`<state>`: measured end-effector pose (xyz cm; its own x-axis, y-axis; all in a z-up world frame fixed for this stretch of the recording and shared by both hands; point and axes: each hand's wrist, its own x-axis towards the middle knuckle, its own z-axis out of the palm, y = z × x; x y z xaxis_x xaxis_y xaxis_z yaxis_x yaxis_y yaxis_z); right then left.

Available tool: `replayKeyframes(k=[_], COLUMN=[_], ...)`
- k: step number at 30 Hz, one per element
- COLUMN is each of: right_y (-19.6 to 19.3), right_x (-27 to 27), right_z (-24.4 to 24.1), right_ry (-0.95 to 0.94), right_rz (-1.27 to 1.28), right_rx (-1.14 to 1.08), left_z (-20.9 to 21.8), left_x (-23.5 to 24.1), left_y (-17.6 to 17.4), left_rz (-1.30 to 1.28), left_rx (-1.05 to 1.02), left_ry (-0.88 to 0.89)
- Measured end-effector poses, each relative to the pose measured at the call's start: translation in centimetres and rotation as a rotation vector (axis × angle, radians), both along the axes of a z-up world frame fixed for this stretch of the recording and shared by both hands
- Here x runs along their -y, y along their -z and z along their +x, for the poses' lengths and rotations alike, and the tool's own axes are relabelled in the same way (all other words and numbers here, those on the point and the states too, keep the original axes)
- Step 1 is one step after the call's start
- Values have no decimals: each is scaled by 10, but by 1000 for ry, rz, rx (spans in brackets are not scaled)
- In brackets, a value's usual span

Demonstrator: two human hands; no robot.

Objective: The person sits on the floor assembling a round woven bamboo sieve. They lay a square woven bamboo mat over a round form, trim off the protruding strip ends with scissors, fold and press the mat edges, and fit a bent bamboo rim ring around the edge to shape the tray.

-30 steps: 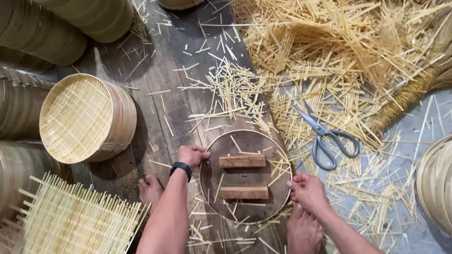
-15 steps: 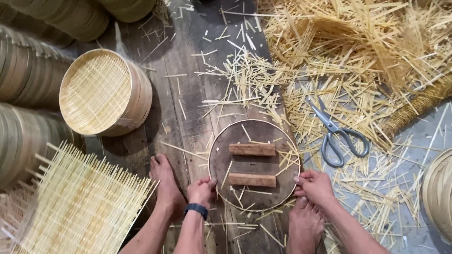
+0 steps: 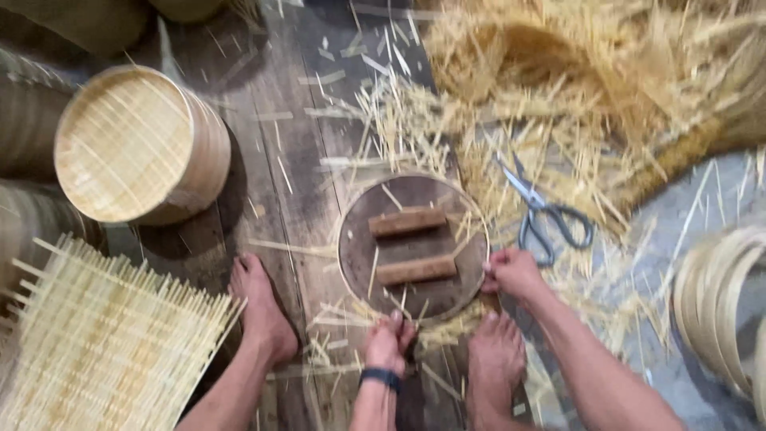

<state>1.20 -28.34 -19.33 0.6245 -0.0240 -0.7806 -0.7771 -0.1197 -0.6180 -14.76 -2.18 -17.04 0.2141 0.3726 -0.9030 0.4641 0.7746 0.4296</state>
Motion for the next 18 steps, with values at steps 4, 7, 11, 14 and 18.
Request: replayKeyframes(k=[4, 7, 11, 14, 18], right_y=[-9, -25, -125, -202, -213], right_x=[-9, -11, -55, -99, -140], right_z=[-6, -17, 6, 10, 24], right_ry=[1, -31, -370, -614, -763], right_rz=[-34, -89, -540, -628, -240], right_rx=[0, 37, 722, 1252, 960], left_z=[5, -8, 27, 31, 65], left_x=[4, 3, -8, -11, -13], left_y=[-14, -12, -74, -134, -232], left_rz=[58, 39, -10, 229, 678], left_rx=[-28, -4, 59, -21, 292], left_ry=[5, -44, 85, 341, 532])
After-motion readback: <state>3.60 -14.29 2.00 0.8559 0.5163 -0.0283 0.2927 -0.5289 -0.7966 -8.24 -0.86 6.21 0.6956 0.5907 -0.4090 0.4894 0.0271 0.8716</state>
